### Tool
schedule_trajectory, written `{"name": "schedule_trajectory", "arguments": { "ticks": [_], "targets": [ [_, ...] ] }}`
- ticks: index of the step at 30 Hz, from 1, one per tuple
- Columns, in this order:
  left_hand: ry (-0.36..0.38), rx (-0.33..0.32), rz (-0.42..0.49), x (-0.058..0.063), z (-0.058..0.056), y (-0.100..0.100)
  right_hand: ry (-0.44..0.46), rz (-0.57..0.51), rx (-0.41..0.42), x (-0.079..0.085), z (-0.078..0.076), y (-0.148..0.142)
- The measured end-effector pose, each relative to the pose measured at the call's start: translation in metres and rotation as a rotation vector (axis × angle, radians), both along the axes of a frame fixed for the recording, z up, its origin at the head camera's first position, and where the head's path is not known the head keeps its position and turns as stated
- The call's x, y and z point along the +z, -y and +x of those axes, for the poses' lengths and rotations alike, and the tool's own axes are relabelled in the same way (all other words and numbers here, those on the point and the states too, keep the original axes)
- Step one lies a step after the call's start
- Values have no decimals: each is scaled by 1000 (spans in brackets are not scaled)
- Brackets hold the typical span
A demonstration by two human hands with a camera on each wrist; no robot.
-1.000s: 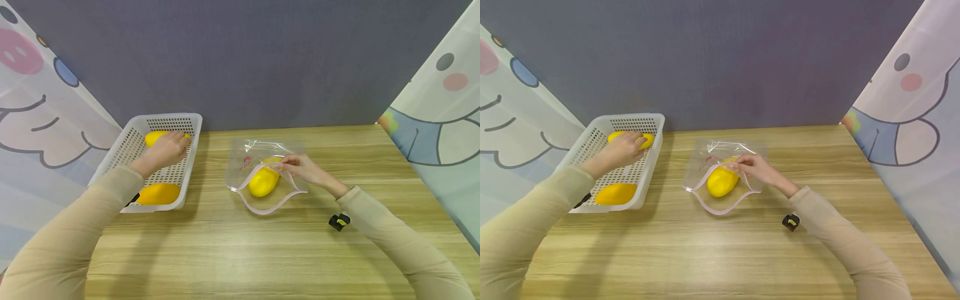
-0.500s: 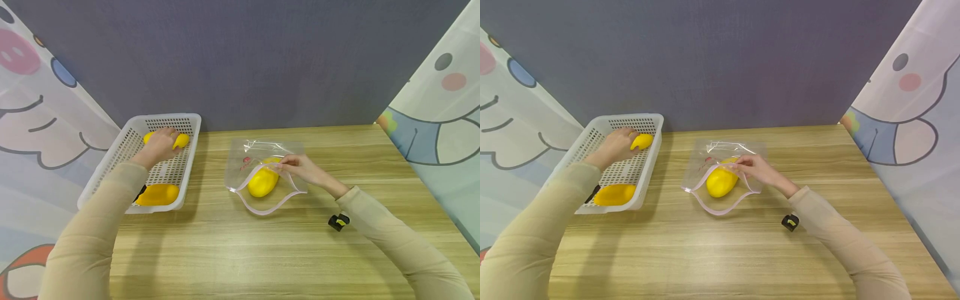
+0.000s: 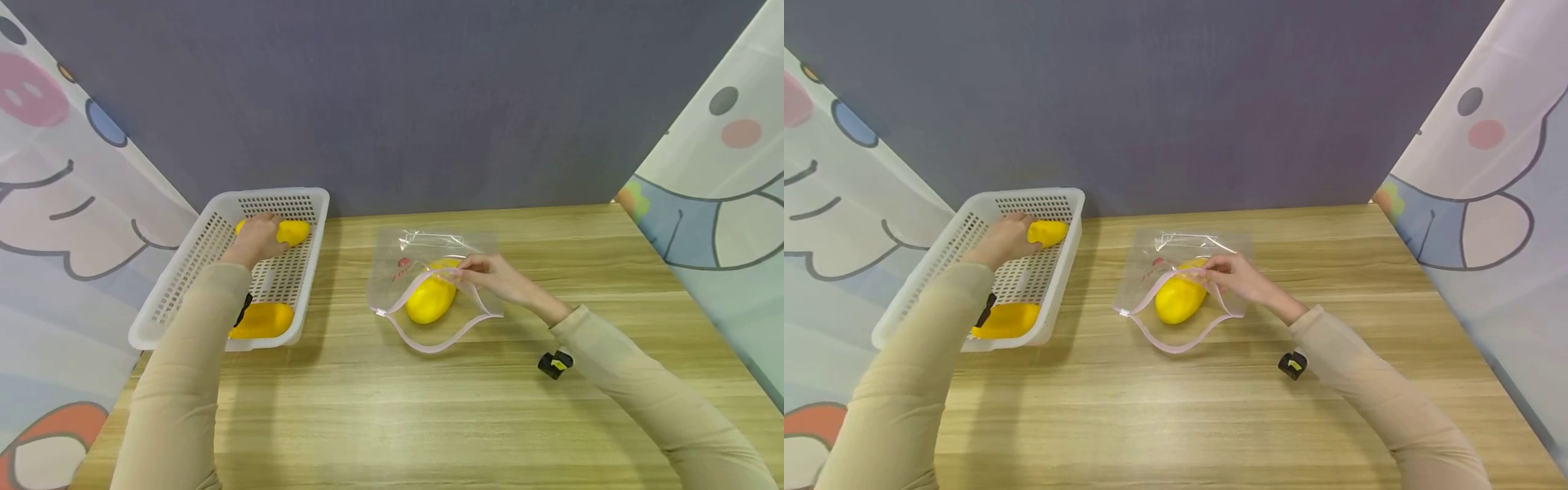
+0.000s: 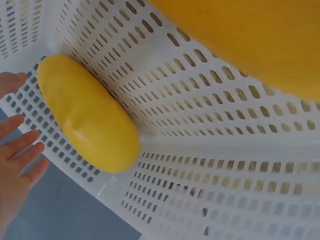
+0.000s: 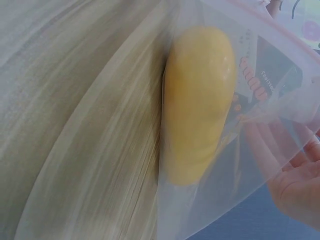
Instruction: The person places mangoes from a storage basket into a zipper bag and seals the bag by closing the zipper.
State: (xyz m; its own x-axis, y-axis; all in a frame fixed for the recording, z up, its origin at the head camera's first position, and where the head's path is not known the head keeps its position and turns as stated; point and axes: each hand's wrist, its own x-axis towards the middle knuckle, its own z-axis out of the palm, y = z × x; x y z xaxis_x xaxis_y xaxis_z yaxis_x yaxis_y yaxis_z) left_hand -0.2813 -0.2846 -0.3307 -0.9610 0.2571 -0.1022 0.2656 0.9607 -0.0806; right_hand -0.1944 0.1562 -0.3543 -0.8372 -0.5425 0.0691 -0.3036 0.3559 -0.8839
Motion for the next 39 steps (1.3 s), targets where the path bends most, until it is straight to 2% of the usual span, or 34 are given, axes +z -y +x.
{"name": "schedule_trajectory", "arguments": {
  "ticks": [6,15,23,33,39],
  "targets": [
    [39,71,60,-6,-4,10,11,14,-1,1,0,2],
    [38,103,87,-14,-7,17,49,7,-3,1,0,4],
    [69,128,116,-15,-9,18,50,4,-11,2,0,4],
    [79,107,77,-19,-20,15,43,11,-10,3,0,2],
    [86,117,83,-20,-23,14,41,15,-9,2,-1,2]
  ]
}}
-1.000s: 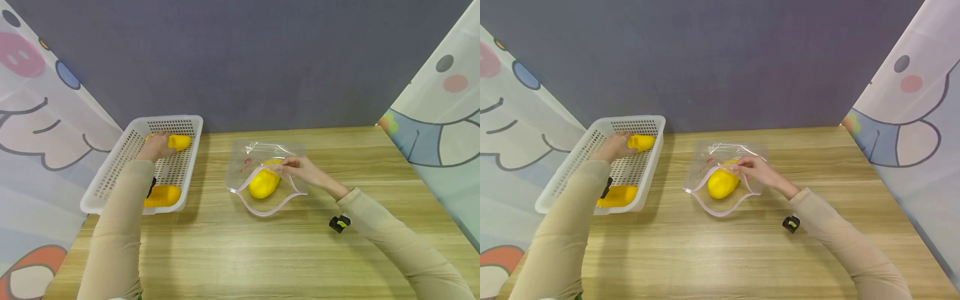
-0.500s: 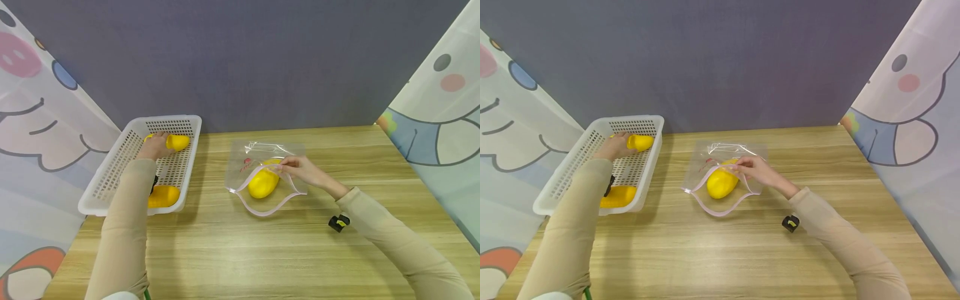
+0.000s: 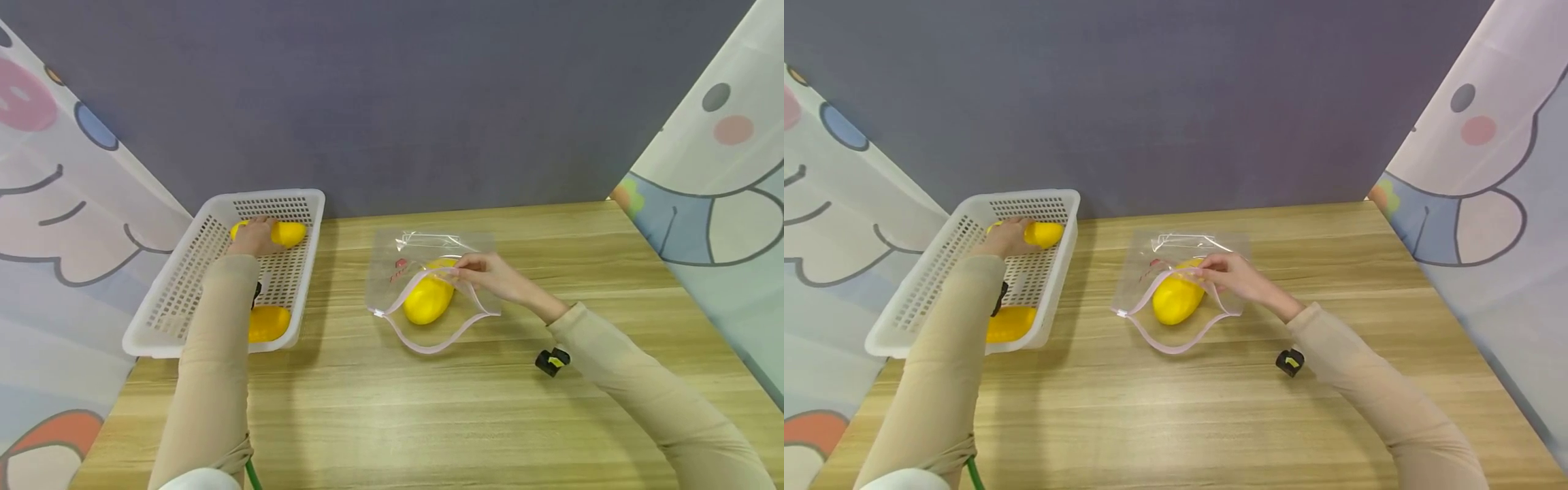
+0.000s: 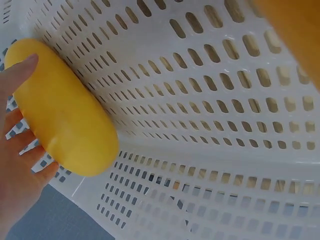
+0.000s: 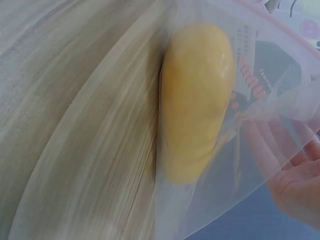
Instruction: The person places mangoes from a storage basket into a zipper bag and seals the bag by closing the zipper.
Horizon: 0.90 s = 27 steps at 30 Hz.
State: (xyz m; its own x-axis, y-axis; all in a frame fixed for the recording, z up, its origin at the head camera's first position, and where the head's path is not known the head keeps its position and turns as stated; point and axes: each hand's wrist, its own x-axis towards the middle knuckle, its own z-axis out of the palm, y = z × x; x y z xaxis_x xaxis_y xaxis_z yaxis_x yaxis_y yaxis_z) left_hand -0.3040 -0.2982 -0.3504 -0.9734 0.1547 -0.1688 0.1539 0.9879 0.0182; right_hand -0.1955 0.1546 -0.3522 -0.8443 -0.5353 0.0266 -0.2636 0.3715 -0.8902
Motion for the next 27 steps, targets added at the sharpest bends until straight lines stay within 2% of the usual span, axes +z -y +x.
{"name": "schedule_trajectory", "arguments": {
  "ticks": [12,20,27],
  "targets": [
    [10,41,-12,-1,5,9,-12,11,8,0,-1,-2],
    [52,44,-52,5,8,12,-14,4,16,1,-3,-1],
    [57,69,-6,7,14,14,-15,28,11,1,-2,0]
  ]
}}
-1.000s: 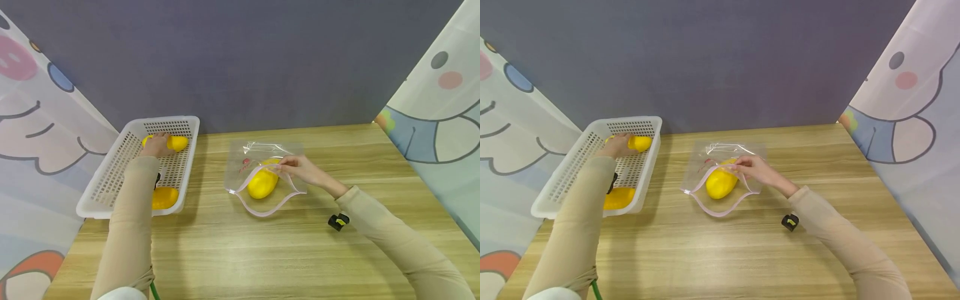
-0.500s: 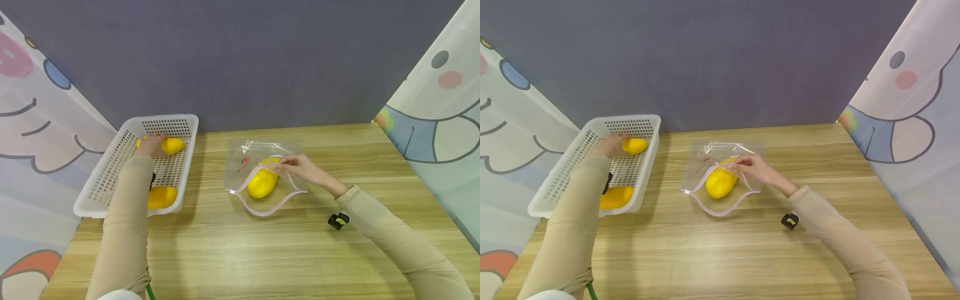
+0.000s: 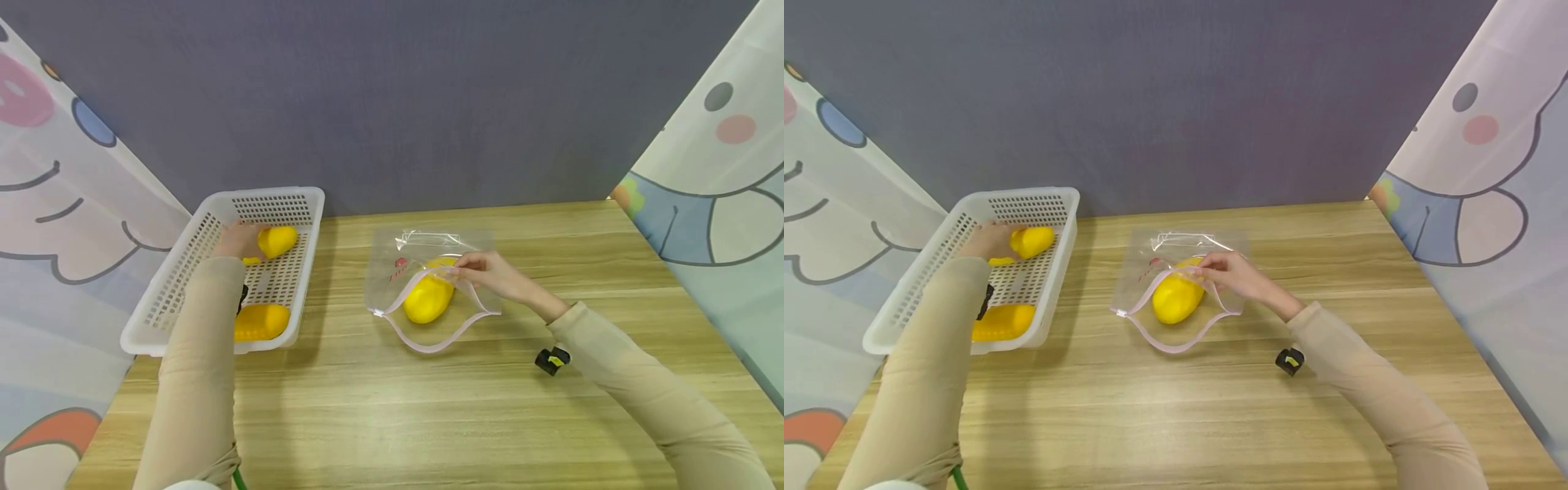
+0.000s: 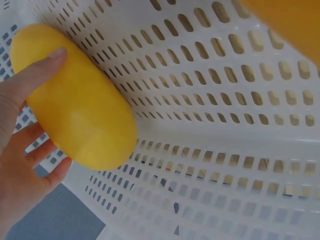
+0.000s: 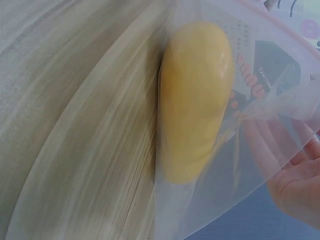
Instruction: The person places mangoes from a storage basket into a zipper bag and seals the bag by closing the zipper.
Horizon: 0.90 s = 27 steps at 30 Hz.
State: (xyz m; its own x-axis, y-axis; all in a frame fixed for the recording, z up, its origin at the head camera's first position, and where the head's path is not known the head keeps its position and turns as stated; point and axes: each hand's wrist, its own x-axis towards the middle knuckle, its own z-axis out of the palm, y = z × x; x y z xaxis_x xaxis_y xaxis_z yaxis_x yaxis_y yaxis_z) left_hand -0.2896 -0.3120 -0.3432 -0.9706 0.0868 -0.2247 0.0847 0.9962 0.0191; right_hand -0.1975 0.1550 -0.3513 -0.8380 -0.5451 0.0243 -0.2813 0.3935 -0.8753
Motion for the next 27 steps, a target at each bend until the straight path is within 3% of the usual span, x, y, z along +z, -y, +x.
{"name": "schedule_trajectory", "arguments": {
  "ticks": [15,27],
  "targets": [
    [44,2,52,-1,5,7,8,4,1,-1,2,-1],
    [114,61,85,0,9,9,-4,4,-2,-2,2,0]
  ]
}}
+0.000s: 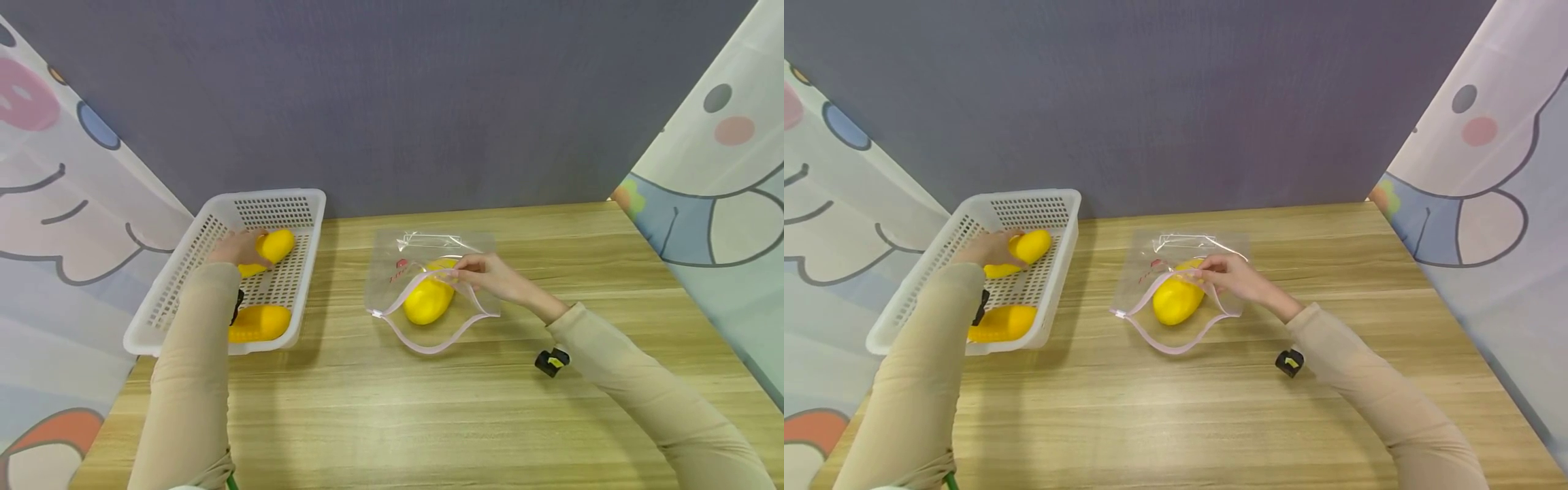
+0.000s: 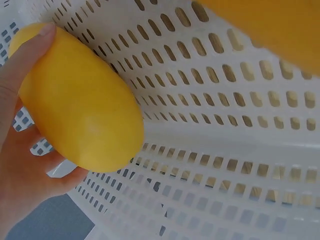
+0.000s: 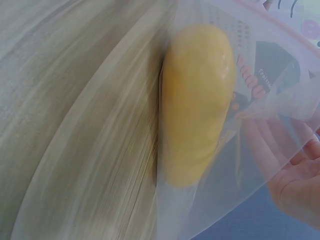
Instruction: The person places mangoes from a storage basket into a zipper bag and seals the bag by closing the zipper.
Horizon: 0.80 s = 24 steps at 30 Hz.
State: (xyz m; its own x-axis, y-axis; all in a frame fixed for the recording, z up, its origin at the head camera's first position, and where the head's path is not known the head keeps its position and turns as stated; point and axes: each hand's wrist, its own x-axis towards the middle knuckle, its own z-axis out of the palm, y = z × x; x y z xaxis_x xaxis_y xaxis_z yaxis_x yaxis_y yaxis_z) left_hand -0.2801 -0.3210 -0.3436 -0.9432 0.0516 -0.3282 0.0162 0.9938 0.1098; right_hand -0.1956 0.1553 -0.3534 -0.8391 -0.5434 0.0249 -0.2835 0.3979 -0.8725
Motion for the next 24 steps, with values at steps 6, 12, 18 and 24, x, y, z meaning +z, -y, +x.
{"name": "schedule_trajectory", "arguments": {
  "ticks": [6,12,18,24],
  "targets": [
    [24,17,44,-3,-2,-1,18,3,-4,1,0,1],
    [4,-7,54,1,-4,-8,20,-2,2,2,-1,2],
    [-10,-20,60,11,-3,-16,22,1,-2,3,-1,3],
    [-15,-39,36,19,1,-23,29,-4,1,3,0,5]
  ]
}}
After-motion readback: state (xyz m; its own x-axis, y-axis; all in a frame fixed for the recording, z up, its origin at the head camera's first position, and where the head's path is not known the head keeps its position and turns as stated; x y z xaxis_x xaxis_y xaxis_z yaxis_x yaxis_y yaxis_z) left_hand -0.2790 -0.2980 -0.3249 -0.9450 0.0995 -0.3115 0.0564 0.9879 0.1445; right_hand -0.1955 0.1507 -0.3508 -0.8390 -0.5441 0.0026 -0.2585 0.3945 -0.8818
